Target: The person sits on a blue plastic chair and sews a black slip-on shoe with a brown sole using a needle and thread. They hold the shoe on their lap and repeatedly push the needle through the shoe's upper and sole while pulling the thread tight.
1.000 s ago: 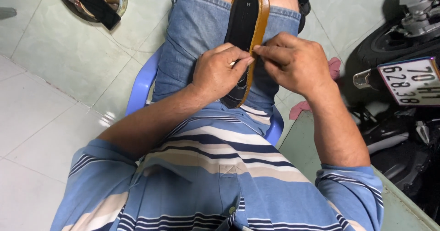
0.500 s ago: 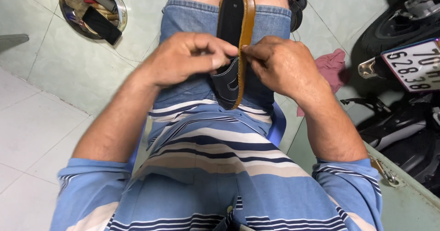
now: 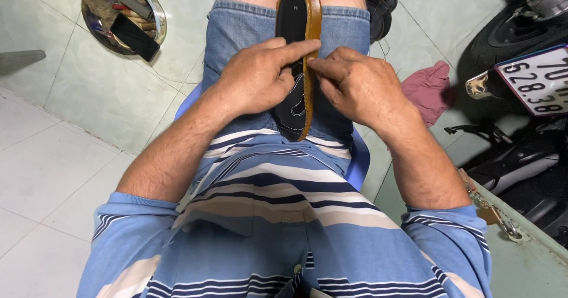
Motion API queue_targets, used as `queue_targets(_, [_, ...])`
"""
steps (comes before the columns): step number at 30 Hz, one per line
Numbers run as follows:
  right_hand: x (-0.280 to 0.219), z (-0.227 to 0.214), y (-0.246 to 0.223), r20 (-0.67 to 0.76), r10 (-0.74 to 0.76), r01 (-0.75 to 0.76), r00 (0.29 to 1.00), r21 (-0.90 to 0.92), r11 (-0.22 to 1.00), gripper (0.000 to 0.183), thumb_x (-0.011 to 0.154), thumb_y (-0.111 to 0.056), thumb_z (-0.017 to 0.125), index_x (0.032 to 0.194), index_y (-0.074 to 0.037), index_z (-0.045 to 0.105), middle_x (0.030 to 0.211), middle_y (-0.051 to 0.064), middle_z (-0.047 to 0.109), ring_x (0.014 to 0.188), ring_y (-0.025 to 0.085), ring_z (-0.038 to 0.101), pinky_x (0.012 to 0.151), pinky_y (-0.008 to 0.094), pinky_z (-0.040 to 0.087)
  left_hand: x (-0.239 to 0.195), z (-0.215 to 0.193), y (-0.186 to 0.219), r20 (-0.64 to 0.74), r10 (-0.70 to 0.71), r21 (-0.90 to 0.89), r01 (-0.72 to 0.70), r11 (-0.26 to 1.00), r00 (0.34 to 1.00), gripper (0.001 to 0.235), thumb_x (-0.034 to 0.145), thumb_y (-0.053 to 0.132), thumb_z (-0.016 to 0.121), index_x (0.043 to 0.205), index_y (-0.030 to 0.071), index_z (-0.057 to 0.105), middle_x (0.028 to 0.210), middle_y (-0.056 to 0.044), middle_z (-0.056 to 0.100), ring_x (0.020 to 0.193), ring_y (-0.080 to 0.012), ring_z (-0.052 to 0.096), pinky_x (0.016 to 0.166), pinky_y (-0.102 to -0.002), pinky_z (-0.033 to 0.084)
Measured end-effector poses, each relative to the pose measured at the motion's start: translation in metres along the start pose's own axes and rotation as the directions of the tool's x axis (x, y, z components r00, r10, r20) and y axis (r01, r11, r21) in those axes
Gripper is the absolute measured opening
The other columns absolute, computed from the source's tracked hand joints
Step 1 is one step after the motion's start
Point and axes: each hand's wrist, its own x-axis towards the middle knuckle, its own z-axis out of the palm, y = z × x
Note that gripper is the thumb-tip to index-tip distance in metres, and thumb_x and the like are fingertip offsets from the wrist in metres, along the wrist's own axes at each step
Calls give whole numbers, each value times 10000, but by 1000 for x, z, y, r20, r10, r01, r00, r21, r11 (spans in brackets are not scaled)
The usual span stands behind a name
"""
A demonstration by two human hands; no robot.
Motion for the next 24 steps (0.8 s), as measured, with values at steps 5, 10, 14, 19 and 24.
queue_targets(5, [-32,-41,25,140,221,-182,965,-248,952,401,866,-184,515,1234,-293,630,888,-18,598,708,228,588,456,414,446,7,6,-13,84,-192,-402,210,891,978,368,888,171,536,1232,301,555,743,82,418,635,-67,446,599,-203,374])
queue_targets(10, [-17,-20,11,184,240,-278,953,224,934,457,847,-330,554,1262,-139,530,1103,105,601,903,252,589,744,386,469,-1,-4,-9,178,-243,-428,298,853,953,398,923,159,410,1269,343,482,966,44,528,547,-71,536,502,-169,447])
queue_targets(14, [-12,18,8,69,369,-320,927,657,683,99,862,-204,670,880,-107,658,759,-48,623,676,35,499,619,184,417,-17,6,-30,-66,-40,-318,17,948,997,346,935,148,464,1250,278,518,869,36,507,590,-68,519,688,-226,467])
queue_targets(19, [-9,36,21,45,427,-271,903,832,484,226,809,-182,724,973,-66,621,673,-11,551,490,50,457,447,157,375,-25,2,-29,-104,-74,-322,37,946,992,387,877,197,551,1258,179,487,1044,-62,658,977,-253,621,835,-393,471])
queue_targets(24, [-12,23,11,32,441,-302,897,773,558,427,743,-141,793,1095,-40,574,614,52,555,429,124,531,418,197,417,-28,11,-25,-243,-3,-255,-61,965,970,389,842,149,640,1222,192,563,1089,-58,629,994,-274,602,800,-378,494])
